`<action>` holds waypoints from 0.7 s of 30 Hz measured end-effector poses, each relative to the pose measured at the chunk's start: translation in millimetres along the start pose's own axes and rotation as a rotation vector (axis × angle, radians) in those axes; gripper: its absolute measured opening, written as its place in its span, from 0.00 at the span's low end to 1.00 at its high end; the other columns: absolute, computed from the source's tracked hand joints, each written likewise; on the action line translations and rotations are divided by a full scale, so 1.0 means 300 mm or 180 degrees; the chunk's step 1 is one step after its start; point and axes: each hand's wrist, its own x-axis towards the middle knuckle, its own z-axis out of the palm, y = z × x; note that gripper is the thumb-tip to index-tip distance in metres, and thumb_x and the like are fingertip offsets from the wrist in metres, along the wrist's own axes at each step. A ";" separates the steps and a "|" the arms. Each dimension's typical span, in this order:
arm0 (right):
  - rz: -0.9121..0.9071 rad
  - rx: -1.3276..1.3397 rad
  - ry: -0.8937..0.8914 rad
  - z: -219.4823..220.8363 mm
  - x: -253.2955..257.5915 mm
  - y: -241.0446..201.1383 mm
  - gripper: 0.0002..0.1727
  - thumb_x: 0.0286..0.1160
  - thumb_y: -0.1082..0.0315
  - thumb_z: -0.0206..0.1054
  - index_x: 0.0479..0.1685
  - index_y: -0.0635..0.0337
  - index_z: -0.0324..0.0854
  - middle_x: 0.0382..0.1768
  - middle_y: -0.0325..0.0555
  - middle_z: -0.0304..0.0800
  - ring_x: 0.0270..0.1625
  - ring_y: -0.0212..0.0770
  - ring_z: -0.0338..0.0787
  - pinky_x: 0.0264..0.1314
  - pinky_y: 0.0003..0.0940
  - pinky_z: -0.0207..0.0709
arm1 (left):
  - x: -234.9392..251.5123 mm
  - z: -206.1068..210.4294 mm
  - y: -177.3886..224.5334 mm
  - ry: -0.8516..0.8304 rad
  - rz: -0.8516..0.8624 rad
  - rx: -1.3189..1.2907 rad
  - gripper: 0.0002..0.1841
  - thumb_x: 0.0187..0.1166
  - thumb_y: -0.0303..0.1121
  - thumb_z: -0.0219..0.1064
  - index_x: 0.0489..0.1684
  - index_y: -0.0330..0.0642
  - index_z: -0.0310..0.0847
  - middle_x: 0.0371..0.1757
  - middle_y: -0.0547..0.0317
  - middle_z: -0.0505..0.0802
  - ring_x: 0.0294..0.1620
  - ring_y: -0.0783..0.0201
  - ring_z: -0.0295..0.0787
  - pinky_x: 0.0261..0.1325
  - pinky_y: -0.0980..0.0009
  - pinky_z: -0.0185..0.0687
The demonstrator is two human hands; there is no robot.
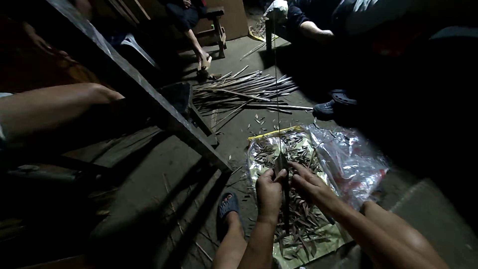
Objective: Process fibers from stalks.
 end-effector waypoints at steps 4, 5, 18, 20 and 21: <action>0.0109 0.0097 -0.0046 -0.002 0.000 0.007 0.29 0.90 0.62 0.50 0.88 0.64 0.59 0.38 0.33 0.80 0.28 0.20 0.72 0.30 0.18 0.68 | -0.010 0.002 0.000 0.0096 0.0316 0.0421 0.04 0.79 0.25 0.68 0.35 0.35 0.87 0.27 0.64 0.89 0.28 0.78 0.84 0.39 0.77 0.81; 0.0130 0.0107 -0.0040 -0.003 0.001 0.008 0.28 0.90 0.63 0.51 0.87 0.63 0.60 0.36 0.32 0.80 0.26 0.20 0.72 0.29 0.18 0.68 | -0.011 0.002 -0.002 0.0106 0.0354 0.0466 0.04 0.78 0.24 0.67 0.36 0.35 0.88 0.28 0.64 0.90 0.29 0.78 0.85 0.39 0.77 0.82; -0.1088 -0.1858 0.0347 -0.062 0.037 0.110 0.26 0.89 0.63 0.53 0.84 0.55 0.72 0.62 0.54 0.90 0.58 0.46 0.91 0.64 0.48 0.81 | -0.026 -0.033 0.047 -0.0440 -0.0535 -0.0762 0.06 0.86 0.20 0.58 0.44 0.28 0.82 0.26 0.56 0.92 0.23 0.70 0.90 0.28 0.76 0.87; -0.1206 -0.2038 0.0655 -0.056 0.042 0.119 0.26 0.86 0.67 0.55 0.82 0.55 0.75 0.54 0.55 0.92 0.50 0.49 0.92 0.55 0.50 0.84 | -0.034 -0.037 0.057 -0.0527 -0.0691 -0.0782 0.07 0.86 0.21 0.59 0.42 0.29 0.82 0.25 0.57 0.92 0.21 0.70 0.89 0.27 0.77 0.86; -0.1164 -0.2063 0.0829 -0.060 0.051 0.118 0.25 0.86 0.67 0.55 0.81 0.55 0.76 0.55 0.56 0.92 0.51 0.50 0.93 0.56 0.51 0.84 | -0.041 -0.038 0.063 -0.0600 -0.0763 -0.0754 0.07 0.87 0.22 0.59 0.42 0.29 0.83 0.25 0.57 0.91 0.21 0.71 0.88 0.26 0.77 0.85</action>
